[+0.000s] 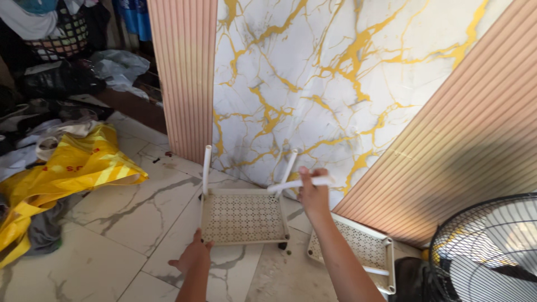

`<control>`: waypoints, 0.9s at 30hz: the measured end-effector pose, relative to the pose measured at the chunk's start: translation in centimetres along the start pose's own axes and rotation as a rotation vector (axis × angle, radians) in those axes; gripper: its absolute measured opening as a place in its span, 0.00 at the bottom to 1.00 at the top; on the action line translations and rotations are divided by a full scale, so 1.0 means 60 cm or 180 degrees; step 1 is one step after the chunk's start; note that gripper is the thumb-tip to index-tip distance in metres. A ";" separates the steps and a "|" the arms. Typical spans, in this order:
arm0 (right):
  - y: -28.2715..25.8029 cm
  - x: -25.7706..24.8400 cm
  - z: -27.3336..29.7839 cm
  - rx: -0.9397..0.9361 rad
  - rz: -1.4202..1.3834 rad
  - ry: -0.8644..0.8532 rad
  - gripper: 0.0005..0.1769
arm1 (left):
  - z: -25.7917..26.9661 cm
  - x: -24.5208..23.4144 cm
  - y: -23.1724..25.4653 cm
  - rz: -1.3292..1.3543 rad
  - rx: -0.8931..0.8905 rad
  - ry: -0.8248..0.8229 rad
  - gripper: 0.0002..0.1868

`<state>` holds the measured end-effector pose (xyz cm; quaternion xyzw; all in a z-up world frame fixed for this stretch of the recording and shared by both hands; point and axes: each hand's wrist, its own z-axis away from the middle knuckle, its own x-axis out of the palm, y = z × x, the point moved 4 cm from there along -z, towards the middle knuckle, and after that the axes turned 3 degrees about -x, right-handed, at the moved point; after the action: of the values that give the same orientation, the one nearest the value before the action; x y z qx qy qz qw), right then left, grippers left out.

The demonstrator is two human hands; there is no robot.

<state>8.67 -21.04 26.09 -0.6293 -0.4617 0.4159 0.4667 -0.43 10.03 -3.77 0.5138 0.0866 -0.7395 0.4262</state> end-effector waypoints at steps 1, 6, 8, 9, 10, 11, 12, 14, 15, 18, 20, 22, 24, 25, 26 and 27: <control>0.015 -0.024 0.000 0.0059 -0.0457 0.0165 0.17 | 0.005 -0.004 0.002 -0.0050 -0.0058 -0.0143 0.45; 0.134 -0.124 0.011 0.0593 -0.2001 0.0498 0.19 | 0.010 -0.019 0.010 -0.0123 -0.0215 -0.0307 0.44; 0.198 -0.152 -0.001 0.1057 -0.2027 0.0763 0.20 | 0.011 -0.012 0.005 -0.0135 -0.0232 -0.0263 0.43; 0.226 -0.172 -0.005 0.1079 -0.2096 0.0814 0.18 | 0.011 -0.010 0.000 -0.0175 -0.0233 -0.0253 0.43; 0.247 -0.196 -0.023 0.1064 -0.2159 0.0838 0.16 | 0.007 -0.008 0.007 -0.0170 -0.0224 -0.0230 0.42; 0.267 -0.221 -0.039 0.1049 -0.2222 0.0861 0.14 | 0.006 -0.006 0.010 -0.0136 -0.0211 -0.0258 0.42; 0.291 -0.245 -0.052 0.1101 -0.2322 0.1029 0.12 | 0.004 -0.008 0.011 -0.0103 -0.0206 -0.0284 0.41; 0.341 -0.291 -0.066 0.1343 -0.2499 0.1452 0.09 | 0.005 -0.011 0.008 -0.0085 -0.0201 -0.0335 0.42; 0.368 -0.311 -0.067 0.1601 -0.2665 0.1720 0.09 | 0.007 -0.012 0.007 -0.0100 -0.0200 -0.0360 0.43; 0.443 -0.350 -0.034 0.2515 -0.3409 0.2731 0.15 | 0.019 -0.023 0.006 -0.0130 -0.0133 -0.0255 0.45; 0.478 -0.355 -0.001 0.2848 -0.3706 0.3283 0.10 | 0.025 -0.028 0.008 -0.0098 -0.0108 -0.0187 0.45; 0.488 -0.354 0.029 0.3156 -0.3704 0.3787 0.10 | 0.030 -0.035 0.010 -0.0031 -0.0140 -0.0171 0.45; 0.481 -0.335 0.043 0.3227 -0.3739 0.3850 0.14 | 0.037 -0.040 0.011 -0.0054 -0.0145 -0.0263 0.45; 0.475 -0.319 0.044 0.3231 -0.3746 0.3732 0.16 | 0.040 -0.043 0.010 -0.0065 -0.0151 -0.0305 0.44; 0.466 -0.305 0.042 0.3211 -0.3723 0.3571 0.18 | 0.044 -0.045 0.010 -0.0086 -0.0120 -0.0284 0.44; 0.458 -0.288 0.036 0.3179 -0.3690 0.3340 0.20 | 0.046 -0.047 0.009 -0.0106 -0.0089 -0.0262 0.43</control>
<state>7.98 -41.12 0.50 -0.1337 -0.2011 -0.0699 0.9679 -1.65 9.65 0.03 0.4754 0.0878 -0.7658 0.4242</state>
